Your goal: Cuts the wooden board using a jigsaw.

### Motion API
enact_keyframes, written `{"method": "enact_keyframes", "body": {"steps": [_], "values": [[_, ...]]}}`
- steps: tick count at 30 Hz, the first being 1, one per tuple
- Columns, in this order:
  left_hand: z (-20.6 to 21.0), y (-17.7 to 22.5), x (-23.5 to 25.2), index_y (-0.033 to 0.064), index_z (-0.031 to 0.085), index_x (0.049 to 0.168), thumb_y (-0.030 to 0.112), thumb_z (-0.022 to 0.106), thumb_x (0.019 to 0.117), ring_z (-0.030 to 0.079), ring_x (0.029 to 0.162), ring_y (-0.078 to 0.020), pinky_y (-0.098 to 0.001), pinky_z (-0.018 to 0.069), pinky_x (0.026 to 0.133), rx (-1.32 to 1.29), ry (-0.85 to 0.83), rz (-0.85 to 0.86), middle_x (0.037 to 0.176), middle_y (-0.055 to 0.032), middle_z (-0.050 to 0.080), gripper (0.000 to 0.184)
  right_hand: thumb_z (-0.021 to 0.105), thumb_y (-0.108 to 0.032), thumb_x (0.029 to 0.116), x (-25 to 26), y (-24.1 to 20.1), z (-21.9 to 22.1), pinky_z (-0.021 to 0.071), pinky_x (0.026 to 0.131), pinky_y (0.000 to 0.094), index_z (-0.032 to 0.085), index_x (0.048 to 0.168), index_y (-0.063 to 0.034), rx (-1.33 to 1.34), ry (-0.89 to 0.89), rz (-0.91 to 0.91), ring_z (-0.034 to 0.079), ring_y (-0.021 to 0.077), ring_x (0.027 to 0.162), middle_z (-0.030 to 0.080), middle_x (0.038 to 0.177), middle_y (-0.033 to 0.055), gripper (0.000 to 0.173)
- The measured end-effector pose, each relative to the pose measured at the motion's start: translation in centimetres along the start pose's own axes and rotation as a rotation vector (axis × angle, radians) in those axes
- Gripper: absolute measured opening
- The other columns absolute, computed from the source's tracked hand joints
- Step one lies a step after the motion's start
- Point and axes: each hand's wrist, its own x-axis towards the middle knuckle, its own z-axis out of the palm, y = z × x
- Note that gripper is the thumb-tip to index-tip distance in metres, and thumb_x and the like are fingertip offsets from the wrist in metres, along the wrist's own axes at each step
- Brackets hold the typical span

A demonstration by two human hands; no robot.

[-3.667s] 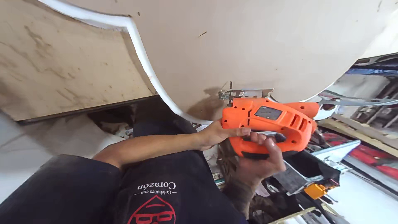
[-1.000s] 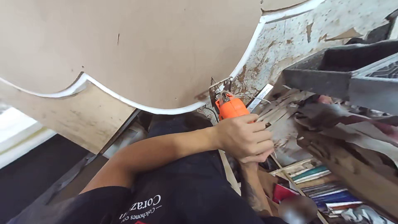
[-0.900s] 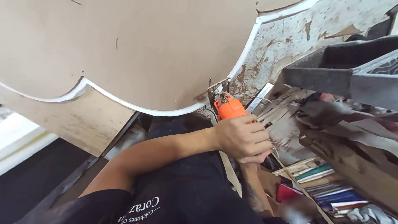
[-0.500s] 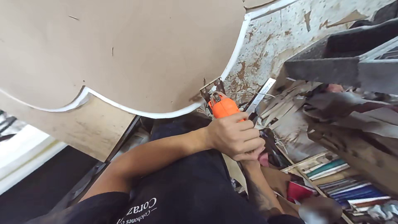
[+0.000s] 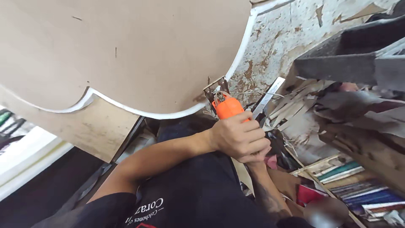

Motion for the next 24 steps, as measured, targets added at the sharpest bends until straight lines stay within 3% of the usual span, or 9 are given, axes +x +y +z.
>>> {"method": "enact_keyframes", "body": {"steps": [6, 12, 14, 17, 20, 22, 24], "values": [[-0.9, 0.3, -0.3, 0.0038, 0.072, 0.086, 0.030, 0.058, 0.0984, 0.070, 0.074, -0.0251, -0.0449, 0.0554, 0.084, 0.041, 0.025, -0.003, 0.075, -0.0104, 0.071, 0.033, 0.074, -0.045, 0.0824, 0.5, -0.3, -0.1, 0.0558, 0.060, 0.0294, 0.069, 0.082, -0.0008, 0.023, -0.036, -0.041, 0.070, 0.0125, 0.066, 0.072, 0.072, 0.0104, 0.045], [-0.2, 0.0, -1.1, 0.0039, 0.074, 0.084, 0.040, 0.056, 0.0988, 0.071, 0.076, -0.0234, -0.0415, 0.0552, 0.081, 0.003, 0.112, -0.016, 0.078, -0.0112, 0.074, 0.043, 0.071, -0.042, 0.0867, 1.0, -0.4, -0.8, 0.0555, 0.060, 0.0288, 0.070, 0.089, 0.0022, -0.002, -0.093, -0.077, 0.070, 0.0132, 0.066, 0.072, 0.073, 0.0120, 0.044], [-0.6, -0.5, -1.0, 0.0039, 0.074, 0.084, 0.044, 0.054, 0.0994, 0.071, 0.078, -0.0240, -0.0420, 0.0556, 0.083, 0.002, 0.114, 0.010, 0.079, -0.0116, 0.075, 0.047, 0.068, -0.040, 0.0868, 1.5, -0.5, -0.6, 0.0537, 0.057, 0.0313, 0.070, 0.088, 0.0034, -0.067, -0.066, -0.113, 0.070, 0.0166, 0.063, 0.071, 0.070, 0.0141, 0.043], [-1.2, 0.1, -0.7, 0.0039, 0.074, 0.084, 0.036, 0.058, 0.0983, 0.070, 0.076, -0.0245, -0.0428, 0.0554, 0.083, -0.011, 0.101, 0.001, 0.076, -0.0113, 0.072, 0.039, 0.075, -0.044, 0.0845, 0.9, -1.6, -0.6, 0.0554, 0.059, 0.0283, 0.070, 0.085, 0.0006, -0.117, 0.003, -0.119, 0.070, 0.0135, 0.065, 0.072, 0.071, 0.0114, 0.044], [-1.9, 0.0, -0.1, 0.0033, 0.073, 0.082, 0.031, 0.058, 0.0975, 0.069, 0.074, -0.0246, -0.0423, 0.0550, 0.081, 0.035, 0.125, 0.010, 0.074, -0.0109, 0.071, 0.035, 0.071, -0.051, 0.0869, 1.3, -1.9, 0.1, 0.0508, 0.062, 0.0232, 0.063, 0.081, -0.0049, -0.200, 0.134, -0.173, 0.066, 0.0074, 0.066, 0.067, 0.069, 0.0066, 0.047], [-2.6, 0.1, 0.5, 0.0020, 0.073, 0.081, 0.028, 0.058, 0.0983, 0.070, 0.074, -0.0245, -0.0407, 0.0557, 0.078, 0.010, 0.174, -0.003, 0.074, -0.0118, 0.071, 0.035, 0.075, -0.045, 0.0833, 1.9, -2.4, 0.4, 0.0522, 0.056, 0.0261, 0.064, 0.074, -0.0025, -0.130, 0.208, -0.203, 0.067, 0.0108, 0.060, 0.067, 0.065, 0.0090, 0.044], [-4.3, 1.1, 1.3, -0.0002, 0.075, 0.082, 0.026, 0.056, 0.1006, 0.073, 0.081, -0.0267, -0.0416, 0.0591, 0.080, -0.111, 0.254, -0.046, 0.080, -0.0150, 0.074, 0.037, 0.074, -0.041, 0.0879, 2.6, -3.4, -0.1, 0.0552, 0.064, 0.0254, 0.066, 0.080, -0.0010, -0.043, 0.177, -0.207, 0.069, 0.0101, 0.069, 0.070, 0.072, 0.0089, 0.041]]}}
